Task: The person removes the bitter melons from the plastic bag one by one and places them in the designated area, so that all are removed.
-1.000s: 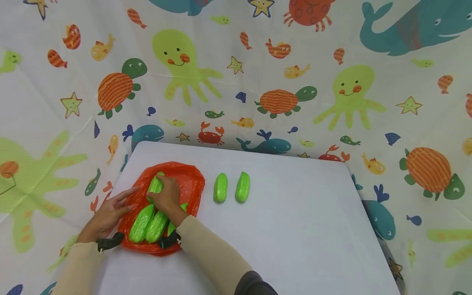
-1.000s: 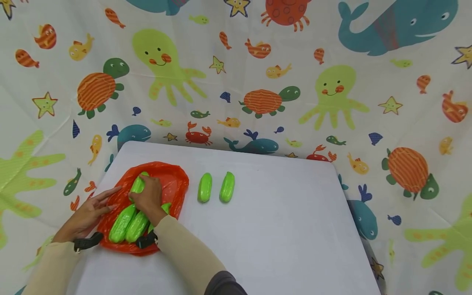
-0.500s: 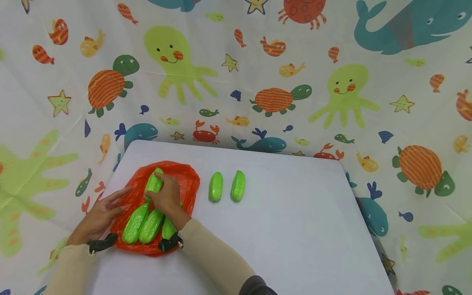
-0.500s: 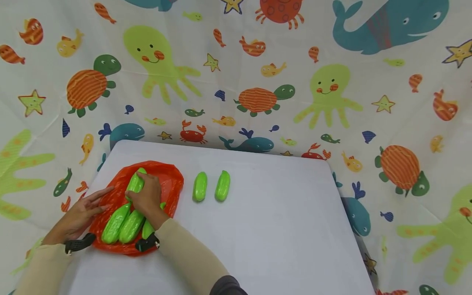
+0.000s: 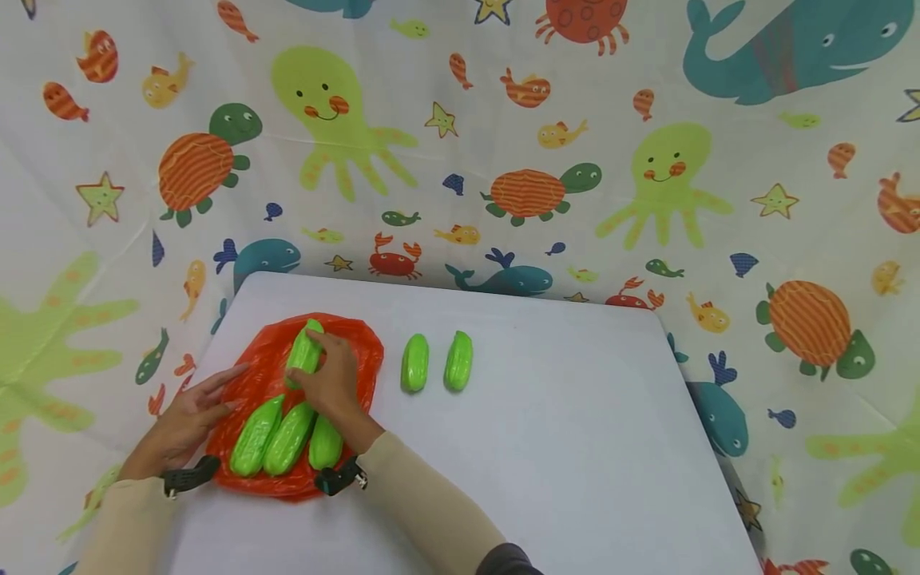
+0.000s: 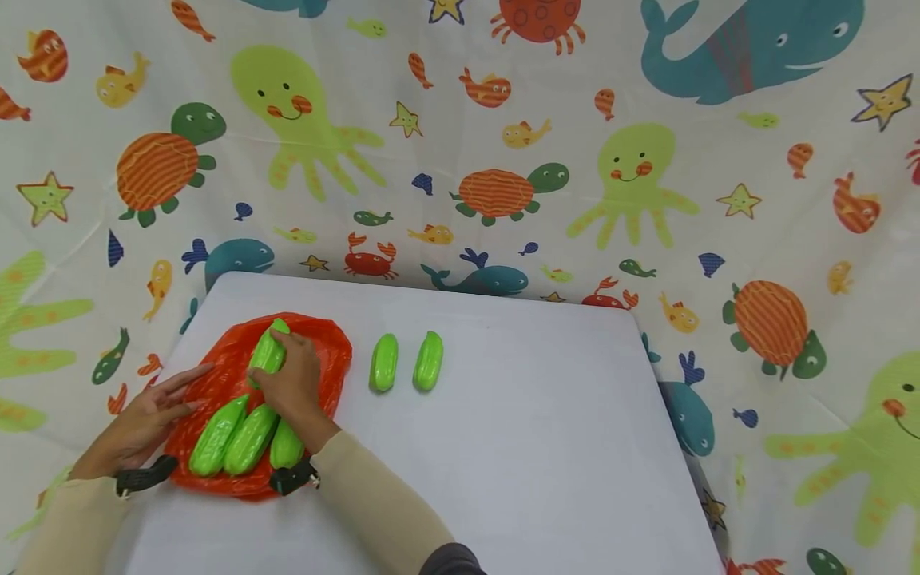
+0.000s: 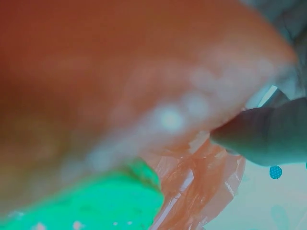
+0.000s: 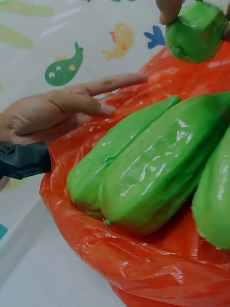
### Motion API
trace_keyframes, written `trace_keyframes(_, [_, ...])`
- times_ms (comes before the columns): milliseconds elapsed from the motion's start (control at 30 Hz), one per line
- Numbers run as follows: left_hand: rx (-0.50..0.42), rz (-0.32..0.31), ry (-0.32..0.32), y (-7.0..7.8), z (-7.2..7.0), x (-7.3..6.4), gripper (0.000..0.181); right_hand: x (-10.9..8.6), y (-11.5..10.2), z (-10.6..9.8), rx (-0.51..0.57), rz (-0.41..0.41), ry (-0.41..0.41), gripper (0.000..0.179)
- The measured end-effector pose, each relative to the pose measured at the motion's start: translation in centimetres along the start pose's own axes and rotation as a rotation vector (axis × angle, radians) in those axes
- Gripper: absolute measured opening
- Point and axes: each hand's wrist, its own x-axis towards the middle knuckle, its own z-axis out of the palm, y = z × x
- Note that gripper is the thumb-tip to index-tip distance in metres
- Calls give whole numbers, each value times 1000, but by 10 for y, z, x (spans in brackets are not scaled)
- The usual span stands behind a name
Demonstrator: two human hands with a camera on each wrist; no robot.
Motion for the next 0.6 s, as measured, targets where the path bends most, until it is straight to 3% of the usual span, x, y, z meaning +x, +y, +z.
trace_keyframes(333, [25, -73, 8, 2, 0, 2, 72, -1, 4, -25, 96, 15, -6, 68])
trace_keyframes(600, [-23, -17, -3, 2, 0, 1, 71, -2, 14, -47, 94, -44, 26, 68])
